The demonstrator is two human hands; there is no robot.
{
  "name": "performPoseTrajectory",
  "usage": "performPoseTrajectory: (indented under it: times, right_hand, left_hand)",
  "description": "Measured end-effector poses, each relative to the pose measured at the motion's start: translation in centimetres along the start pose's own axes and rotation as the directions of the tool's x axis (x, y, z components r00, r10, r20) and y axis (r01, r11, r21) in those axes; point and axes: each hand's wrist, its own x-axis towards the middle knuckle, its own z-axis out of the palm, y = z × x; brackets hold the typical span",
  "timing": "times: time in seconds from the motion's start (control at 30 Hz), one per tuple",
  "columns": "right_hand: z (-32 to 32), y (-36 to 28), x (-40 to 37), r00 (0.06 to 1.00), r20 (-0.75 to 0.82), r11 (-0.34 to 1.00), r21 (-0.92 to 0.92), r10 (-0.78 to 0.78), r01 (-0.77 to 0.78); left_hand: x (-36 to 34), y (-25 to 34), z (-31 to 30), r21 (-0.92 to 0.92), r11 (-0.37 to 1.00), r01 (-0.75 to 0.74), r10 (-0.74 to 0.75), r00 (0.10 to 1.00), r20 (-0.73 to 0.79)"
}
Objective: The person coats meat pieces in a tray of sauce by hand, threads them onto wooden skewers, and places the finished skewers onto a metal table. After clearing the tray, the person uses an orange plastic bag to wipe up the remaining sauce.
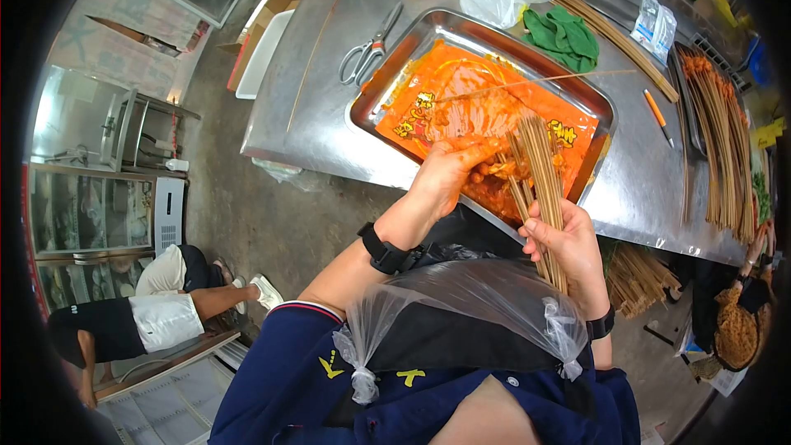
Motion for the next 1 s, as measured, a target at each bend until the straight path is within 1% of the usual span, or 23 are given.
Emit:
performPoseTrajectory:
  times: [0.1, 0.17, 0.2, 0.27, 0.37, 0.5, 0.57, 0.6, 0.67, 0.7, 0.77, 0.8, 0.83, 0.87, 0.93, 0.97, 1.0]
  right_hand:
    - [0.2, -0.1, 0.0, 1.0, -0.004, 1.0, 0.008, -0.01, 0.01]
    - [0.2, -0.1, -0.1, 1.0, -0.007, 1.0, 0.013, -0.012, 0.012]
    - [0.2, -0.1, 0.0, 1.0, -0.012, 1.0, 0.011, -0.015, 0.015]
    - [0.1, 0.0, 0.1, 1.0, -0.017, 1.0, 0.007, -0.019, 0.019]
    - [0.1, 0.1, 0.1, 0.999, -0.01, 0.999, 0.012, -0.035, 0.035]
    - [0.1, 0.2, -0.1, 0.998, -0.031, 0.999, 0.008, -0.045, 0.045]
    - [0.1, 0.2, -0.5, 0.999, -0.031, 1.0, 0.001, -0.029, 0.029]
    - [0.0, 0.2, -0.4, 0.999, -0.033, 0.999, 0.005, -0.032, 0.033]
    - [0.0, 0.2, -0.4, 0.999, -0.035, 0.999, 0.008, -0.034, 0.035]
    - [0.1, 0.0, -0.5, 0.998, -0.041, 0.999, 0.016, -0.037, 0.038]
    - [0.5, -0.1, -0.4, 0.998, -0.043, 0.999, 0.026, -0.04, 0.041]
    - [0.5, -0.1, -0.6, 0.991, -0.077, 0.993, -0.026, -0.113, 0.111]
    - [0.5, -0.2, -0.4, 0.973, -0.112, 0.978, -0.08, -0.202, 0.193]
    - [0.3, -0.3, -0.6, 0.973, -0.117, 0.978, -0.085, -0.2, 0.191]
    - [0.3, -0.5, -0.6, 0.964, -0.129, 0.957, -0.206, -0.231, 0.202]
    - [0.2, -0.4, -0.5, 0.965, -0.124, 0.957, -0.208, -0.232, 0.204]
    - [-0.2, -0.2, -0.3, 0.942, -0.101, 0.915, -0.291, -0.32, 0.279]
  left_hand:
    - [-0.8, 0.5, 0.8, -0.017, 1.0, 0.015, -0.015, 1.0, 0.006]
    - [-0.5, 0.5, 0.1, 0.066, 0.998, 0.013, -0.022, 0.99, 0.138]
    - [-0.6, 0.6, 0.1, 0.063, 0.998, 0.012, -0.021, 0.99, 0.137]
    - [-0.7, 0.8, 0.3, 0.111, 0.992, 0.068, -0.083, 0.987, 0.139]
    - [-0.5, 0.8, 0.1, 0.147, 0.985, 0.086, -0.108, 0.982, 0.152]
    - [-0.3, 0.9, 0.3, 0.117, 0.986, 0.116, -0.131, 0.982, 0.135]
    - [-0.3, 0.5, 0.0, 0.229, 0.962, 0.152, -0.184, 0.975, 0.126]
    - [-0.3, 0.5, -0.1, 0.229, 0.961, 0.153, -0.185, 0.975, 0.124]
    - [-0.2, 0.4, 0.1, 0.188, 0.961, 0.201, -0.239, 0.949, 0.206]
    - [-0.1, 0.2, 0.3, 0.187, 0.961, 0.202, -0.239, 0.949, 0.205]
    - [0.1, 0.0, 0.5, 0.135, 0.98, 0.149, -0.172, 0.969, 0.179]
    - [0.1, -0.1, 0.7, 0.128, 0.98, 0.152, -0.174, 0.968, 0.181]
    - [0.6, 0.1, 0.8, 0.186, 0.976, 0.116, -0.149, 0.974, 0.173]
    - [0.7, 0.3, 1.0, 0.239, 0.967, 0.087, -0.127, 0.979, 0.157]
    - [1.1, 0.3, 1.2, 0.251, 0.964, 0.092, -0.138, 0.975, 0.172]
    - [1.2, 0.4, 1.3, 0.263, 0.96, 0.097, -0.149, 0.972, 0.184]
    - [1.3, 0.3, 1.3, 0.261, 0.961, 0.095, -0.146, 0.972, 0.182]
